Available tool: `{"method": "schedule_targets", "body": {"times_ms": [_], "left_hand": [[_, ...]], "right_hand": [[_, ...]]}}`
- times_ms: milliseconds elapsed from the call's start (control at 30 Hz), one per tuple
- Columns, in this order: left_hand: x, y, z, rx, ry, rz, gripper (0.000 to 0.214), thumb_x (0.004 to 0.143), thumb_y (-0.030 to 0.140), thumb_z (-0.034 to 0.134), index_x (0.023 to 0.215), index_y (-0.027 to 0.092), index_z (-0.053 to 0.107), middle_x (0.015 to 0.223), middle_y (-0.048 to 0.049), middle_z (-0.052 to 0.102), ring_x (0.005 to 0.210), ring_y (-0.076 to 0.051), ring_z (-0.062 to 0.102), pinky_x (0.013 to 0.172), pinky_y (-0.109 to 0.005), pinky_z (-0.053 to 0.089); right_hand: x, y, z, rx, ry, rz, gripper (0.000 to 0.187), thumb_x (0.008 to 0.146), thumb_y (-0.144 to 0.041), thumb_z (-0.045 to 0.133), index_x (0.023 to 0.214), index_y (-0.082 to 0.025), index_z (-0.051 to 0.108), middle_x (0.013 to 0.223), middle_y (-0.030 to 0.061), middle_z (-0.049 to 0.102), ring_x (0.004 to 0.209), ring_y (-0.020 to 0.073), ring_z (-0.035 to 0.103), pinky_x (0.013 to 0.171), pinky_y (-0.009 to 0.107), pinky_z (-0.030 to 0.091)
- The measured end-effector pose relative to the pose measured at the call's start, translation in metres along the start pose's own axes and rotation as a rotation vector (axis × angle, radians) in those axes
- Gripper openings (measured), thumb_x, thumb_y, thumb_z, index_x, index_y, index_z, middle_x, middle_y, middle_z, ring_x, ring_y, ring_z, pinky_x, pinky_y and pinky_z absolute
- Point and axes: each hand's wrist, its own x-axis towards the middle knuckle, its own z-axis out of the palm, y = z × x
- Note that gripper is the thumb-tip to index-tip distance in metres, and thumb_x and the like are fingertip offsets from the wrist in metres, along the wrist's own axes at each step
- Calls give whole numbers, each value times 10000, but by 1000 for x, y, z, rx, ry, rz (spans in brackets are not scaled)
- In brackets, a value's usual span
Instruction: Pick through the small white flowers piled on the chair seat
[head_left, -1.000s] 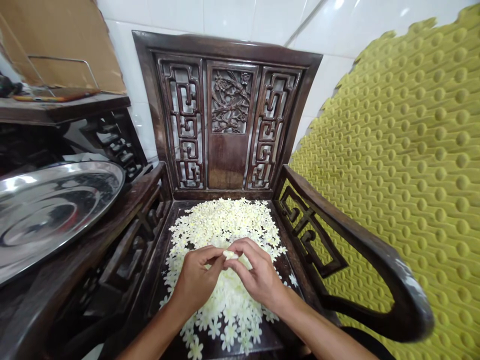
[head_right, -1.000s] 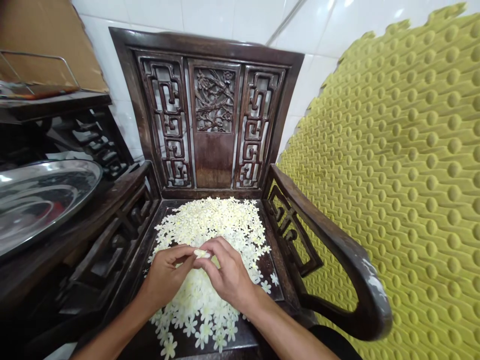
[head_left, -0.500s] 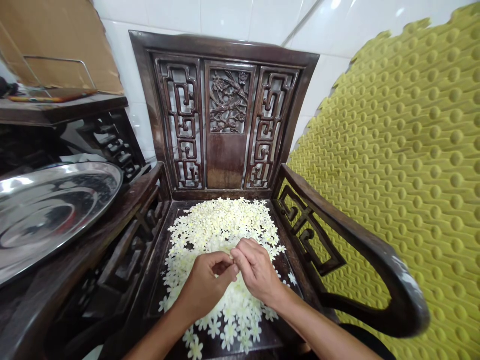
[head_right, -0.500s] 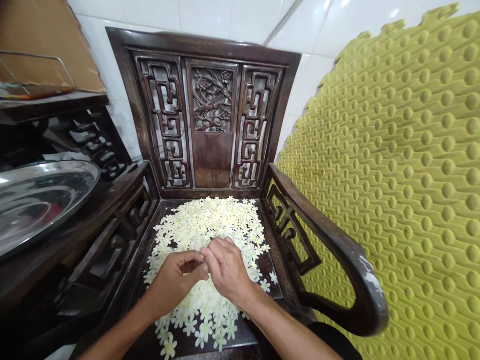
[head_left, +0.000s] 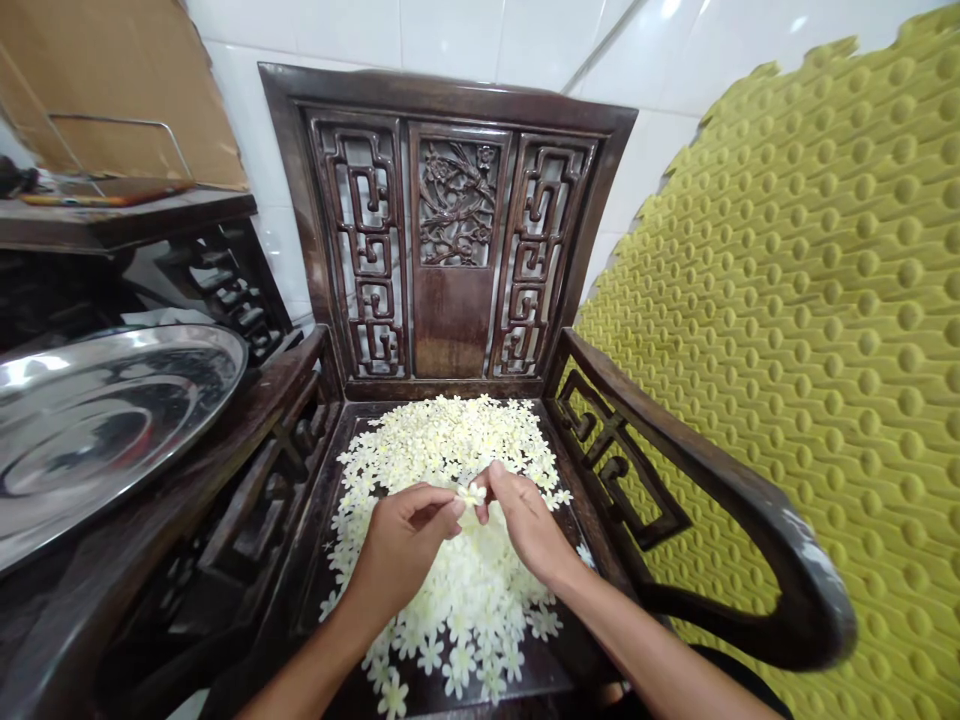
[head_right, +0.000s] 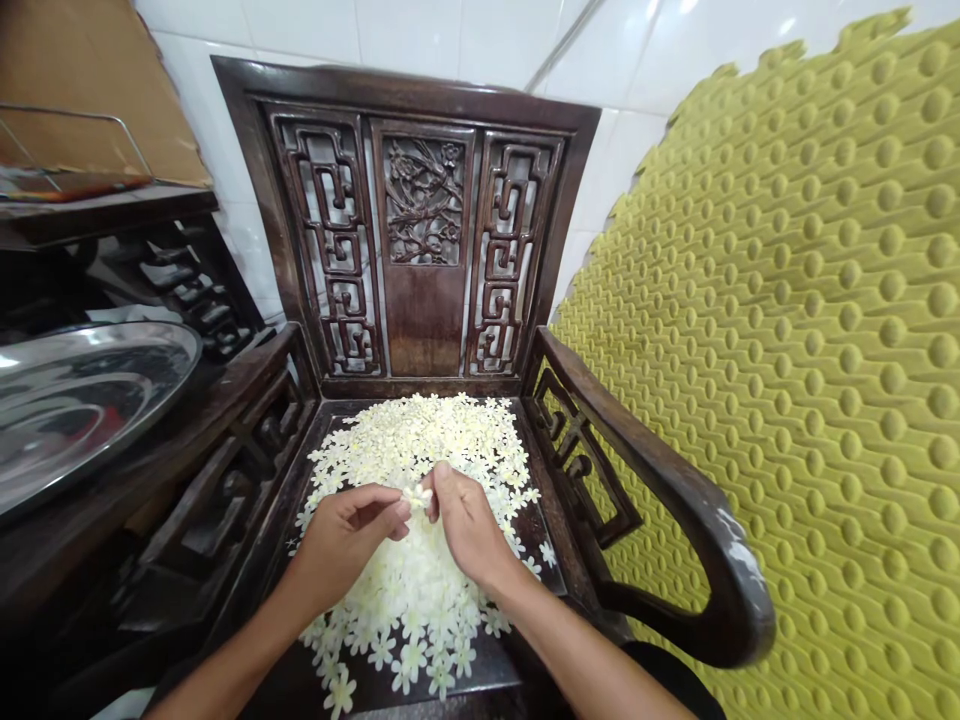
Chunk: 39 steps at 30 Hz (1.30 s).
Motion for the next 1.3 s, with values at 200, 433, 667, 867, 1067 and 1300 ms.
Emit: {"method": "schedule_targets", "body": {"times_ms": [200,433,667,867,1067,1300], "left_hand": [[1,4,-5,197,87,188,191,885,265,630,769,197,765,719,-28,692,685,-163,636,645,-257,488],[-5,9,1,103,79,104,179,855,290,670,745,183,762,661,-19,686,612,-152,636,601,-248,487],[-2,9,4,-88,-52,-71,214,846,329,681,758,150,759,593,-24,689,589,-156,628,610,-260,490],[-4,6,8,-140,-115,-86,226,853,334,678,745,149,751,593,-27,689,592,-157,630,631,-272,500],[-4,2,14,-191,-112,-111,224,839,347,691,750,151,749,593,-27,686,593,-162,631,624,-277,518],[-2,4,10,-190,71,-110,222,821,368,714,792,156,773,644,-25,698,620,-153,628,633,-258,517]], "right_hand": [[4,-2,0,320,-96,106,308,923,-491,604,845,-195,638,754,-4,569,733,155,540,716,279,426],[-2,-4,0,227,-133,43,282,885,-472,662,858,-201,588,753,-17,530,707,146,490,667,268,399],[-8,-9,2,-10,-126,-54,316,1016,-429,456,813,-196,518,785,-8,517,766,150,486,709,272,374],[-7,1,5,-24,-82,-31,418,1035,-454,383,707,-199,425,706,-28,432,684,133,441,642,258,343],[-7,4,6,6,-36,-17,448,1038,-474,352,690,-201,422,656,-35,424,629,128,422,603,252,338],[-4,-1,4,46,11,-52,275,1016,-425,448,964,-204,604,801,2,550,774,163,549,731,282,422]]}}
